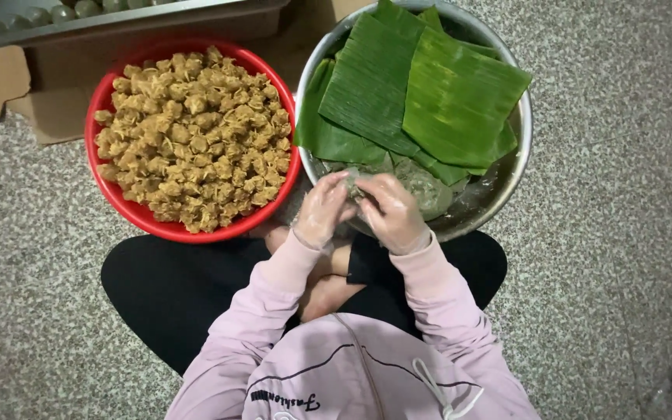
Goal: A person is manually shaping and stuffing dough balls, rolling them between their palms and placing them aside.
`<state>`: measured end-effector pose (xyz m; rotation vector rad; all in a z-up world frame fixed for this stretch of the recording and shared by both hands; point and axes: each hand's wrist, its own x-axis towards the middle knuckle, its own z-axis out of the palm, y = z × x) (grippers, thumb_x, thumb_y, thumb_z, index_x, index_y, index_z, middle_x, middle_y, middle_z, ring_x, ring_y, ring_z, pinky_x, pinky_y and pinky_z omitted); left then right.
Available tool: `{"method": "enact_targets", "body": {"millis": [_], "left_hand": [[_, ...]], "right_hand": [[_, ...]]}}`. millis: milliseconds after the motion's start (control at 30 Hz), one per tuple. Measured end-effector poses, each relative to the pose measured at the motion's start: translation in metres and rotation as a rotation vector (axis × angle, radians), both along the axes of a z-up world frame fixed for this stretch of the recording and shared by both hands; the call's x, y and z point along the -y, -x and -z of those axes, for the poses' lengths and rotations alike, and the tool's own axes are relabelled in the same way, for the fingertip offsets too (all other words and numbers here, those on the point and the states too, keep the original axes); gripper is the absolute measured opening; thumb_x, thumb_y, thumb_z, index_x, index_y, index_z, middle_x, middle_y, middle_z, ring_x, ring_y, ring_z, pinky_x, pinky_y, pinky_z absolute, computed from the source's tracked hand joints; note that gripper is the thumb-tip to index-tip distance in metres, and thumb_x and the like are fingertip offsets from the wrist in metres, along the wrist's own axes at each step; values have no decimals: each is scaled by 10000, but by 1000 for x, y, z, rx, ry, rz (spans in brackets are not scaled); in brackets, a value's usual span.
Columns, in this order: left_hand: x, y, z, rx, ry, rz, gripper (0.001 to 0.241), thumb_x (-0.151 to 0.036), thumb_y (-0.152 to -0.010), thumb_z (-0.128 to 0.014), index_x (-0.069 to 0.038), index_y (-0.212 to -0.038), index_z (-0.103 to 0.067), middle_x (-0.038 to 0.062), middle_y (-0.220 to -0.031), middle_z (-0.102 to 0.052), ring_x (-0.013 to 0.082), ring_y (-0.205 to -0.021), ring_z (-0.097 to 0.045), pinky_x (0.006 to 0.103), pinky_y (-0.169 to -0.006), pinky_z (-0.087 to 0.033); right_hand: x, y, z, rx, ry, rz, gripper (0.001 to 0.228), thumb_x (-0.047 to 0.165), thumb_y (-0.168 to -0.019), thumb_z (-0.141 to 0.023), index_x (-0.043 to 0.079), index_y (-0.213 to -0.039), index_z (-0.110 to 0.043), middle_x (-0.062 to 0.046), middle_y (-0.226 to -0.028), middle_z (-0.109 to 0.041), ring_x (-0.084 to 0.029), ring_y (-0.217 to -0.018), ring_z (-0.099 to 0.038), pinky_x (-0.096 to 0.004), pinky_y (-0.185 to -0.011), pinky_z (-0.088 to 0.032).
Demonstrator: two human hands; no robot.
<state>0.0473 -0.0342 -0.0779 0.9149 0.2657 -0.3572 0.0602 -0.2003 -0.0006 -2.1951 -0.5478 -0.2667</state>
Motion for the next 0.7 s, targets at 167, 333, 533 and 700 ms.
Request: {"method": "enact_targets", "body": {"millis": [167,333,533,700], "left_hand": [[5,4,-31,217,-230,-11,588,-149,-904,-812,-116,-1450,-595,86,-1176,-647,87,-973,-569,291,-899,-616],[0,3,-32,110,-259,-11,512,-155,-869,-845,-133,-1355,-687,106,-1022,-686,97,-876,-603,282,-826,-608],[-1,-6,-36,-64,-151,-20,471,-109,-829,-850,-142,-1283,-727,90,-837,-725,151,-729,-712,315,-683,-665],[-2,-7,-30,-119,51,-91,414,-81,-875,-802,-62,-1274,-694,237,-1038,-741,359,-897,-771,449,-748,-678]], "right_hand": [[-11,2,-24,191,102,-61,153,115,-927,-687,111,-1070,-743,-40,-968,-677,-246,-909,-696,-330,-836,-592],[-5,-1,-11,157,-1,-108,207,155,-922,-744,81,-1115,-734,-76,-943,-686,-290,-889,-699,-383,-786,-598],[-1,-5,40,86,-266,-24,178,79,-847,-785,94,-1024,-783,-89,-912,-733,-291,-819,-723,-382,-747,-593],[37,-10,70,-406,-969,1,190,-80,-875,-711,-26,-1030,-615,-195,-990,-670,-173,-491,-647,-285,-373,-565]]}}
